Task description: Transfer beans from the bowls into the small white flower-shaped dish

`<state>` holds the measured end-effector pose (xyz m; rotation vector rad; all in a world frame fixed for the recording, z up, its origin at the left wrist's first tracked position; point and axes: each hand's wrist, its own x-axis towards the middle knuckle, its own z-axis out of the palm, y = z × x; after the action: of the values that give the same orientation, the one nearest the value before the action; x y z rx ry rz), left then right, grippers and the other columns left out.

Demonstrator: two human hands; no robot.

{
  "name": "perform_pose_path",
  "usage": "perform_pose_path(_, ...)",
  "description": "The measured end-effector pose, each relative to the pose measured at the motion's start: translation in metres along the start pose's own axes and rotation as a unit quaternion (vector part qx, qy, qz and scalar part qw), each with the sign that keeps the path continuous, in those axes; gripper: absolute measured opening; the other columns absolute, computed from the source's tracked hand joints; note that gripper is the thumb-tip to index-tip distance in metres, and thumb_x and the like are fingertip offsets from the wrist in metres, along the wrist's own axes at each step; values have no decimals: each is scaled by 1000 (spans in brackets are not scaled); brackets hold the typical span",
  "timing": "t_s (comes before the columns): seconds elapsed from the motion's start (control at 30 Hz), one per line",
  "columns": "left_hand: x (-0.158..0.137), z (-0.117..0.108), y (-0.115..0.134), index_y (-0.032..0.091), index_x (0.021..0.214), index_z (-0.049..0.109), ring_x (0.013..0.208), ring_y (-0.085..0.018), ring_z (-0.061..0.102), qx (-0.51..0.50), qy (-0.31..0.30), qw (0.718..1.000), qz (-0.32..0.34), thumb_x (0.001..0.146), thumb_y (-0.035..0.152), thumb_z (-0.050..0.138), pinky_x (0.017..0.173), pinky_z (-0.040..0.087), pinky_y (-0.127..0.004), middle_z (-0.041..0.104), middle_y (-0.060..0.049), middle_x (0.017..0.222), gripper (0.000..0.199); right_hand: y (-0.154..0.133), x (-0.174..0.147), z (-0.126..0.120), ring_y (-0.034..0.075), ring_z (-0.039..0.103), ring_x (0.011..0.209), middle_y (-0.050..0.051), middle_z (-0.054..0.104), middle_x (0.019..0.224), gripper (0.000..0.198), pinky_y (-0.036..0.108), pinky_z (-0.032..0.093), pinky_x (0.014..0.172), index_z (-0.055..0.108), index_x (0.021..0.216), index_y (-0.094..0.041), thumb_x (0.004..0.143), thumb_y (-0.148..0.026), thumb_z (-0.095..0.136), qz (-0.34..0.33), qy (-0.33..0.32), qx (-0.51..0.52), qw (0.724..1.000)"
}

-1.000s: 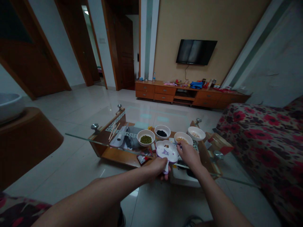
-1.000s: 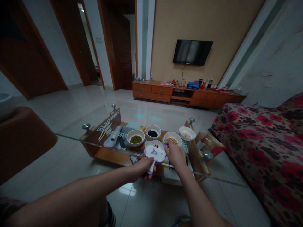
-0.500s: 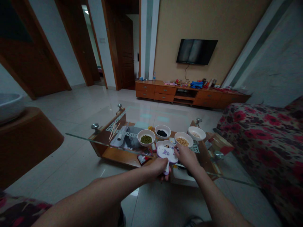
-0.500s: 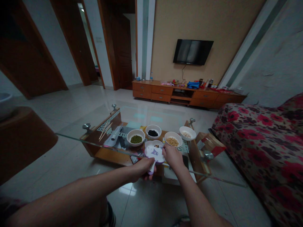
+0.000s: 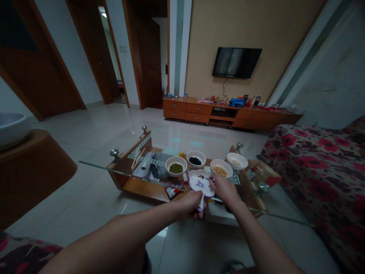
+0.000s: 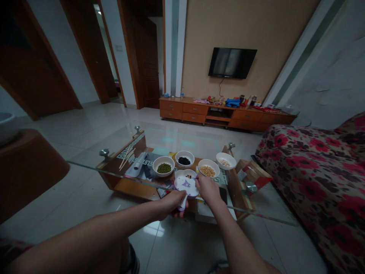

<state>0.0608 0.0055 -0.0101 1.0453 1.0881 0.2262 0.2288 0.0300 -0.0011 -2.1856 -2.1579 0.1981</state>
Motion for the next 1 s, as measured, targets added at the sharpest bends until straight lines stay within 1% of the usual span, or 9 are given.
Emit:
perform_pose_path(0.2,3,-1,-3,17,75,53,33,-10,38,2,0,1000,-1,93,40,19,41,27,-20,51,-1,46,45,-3,-2,-2,21,63,97,9,69,101,29,26,41,73,61,107,-21,93,-35,40,1,-5,-6,1000)
perform_pose_path(0.4,2,-1,-1,17,74,53,32,-10,37,4,0,1000,3,92,35,18,40,27,-21,50,-1,45,43,0,0,1,22,64,95,8,70,99,28,27,41,72,62,106,-23,93,-34,41,-3,2,-3,1000)
perform_pose_path(0.53,1,0,0,17,74,53,32,-10,37,5,3,1000,2,93,37,19,40,27,-21,50,-1,45,44,0,-1,1,21,64,95,8,69,100,29,27,41,73,61,108,-23,93,-35,40,-8,13,3,1000)
perform_pose_path(0.63,0,0,0,17,74,53,32,-10,37,1,1,1000,1,93,38,20,39,27,-20,50,-1,45,44,-3,-3,-5,21,64,93,8,69,99,31,27,41,74,60,112,-23,94,-36,38,0,24,5,1000)
perform_pose_path(0.77,0,0,0,17,72,53,33,-10,37,-4,2,1000,-3,93,36,20,39,26,-20,50,-1,45,43,-3,-5,-16,22,65,91,7,69,99,33,27,42,70,58,114,-25,95,-40,35,37,75,-3,997)
perform_pose_path(0.87,1,-1,0,17,72,53,33,-10,37,-4,1,1000,-4,92,32,19,38,26,-21,50,-2,45,42,3,-5,-21,22,66,88,9,69,98,37,28,44,69,56,119,-25,95,-41,32,91,110,-16,990)
perform_pose_path(1.0,1,-1,-1,17,72,53,34,-11,38,-5,-4,1000,0,92,31,20,38,26,-20,50,-2,45,41,11,-5,-23,22,66,86,13,69,98,42,29,46,72,54,124,-22,96,-41,30,158,125,-30,979)
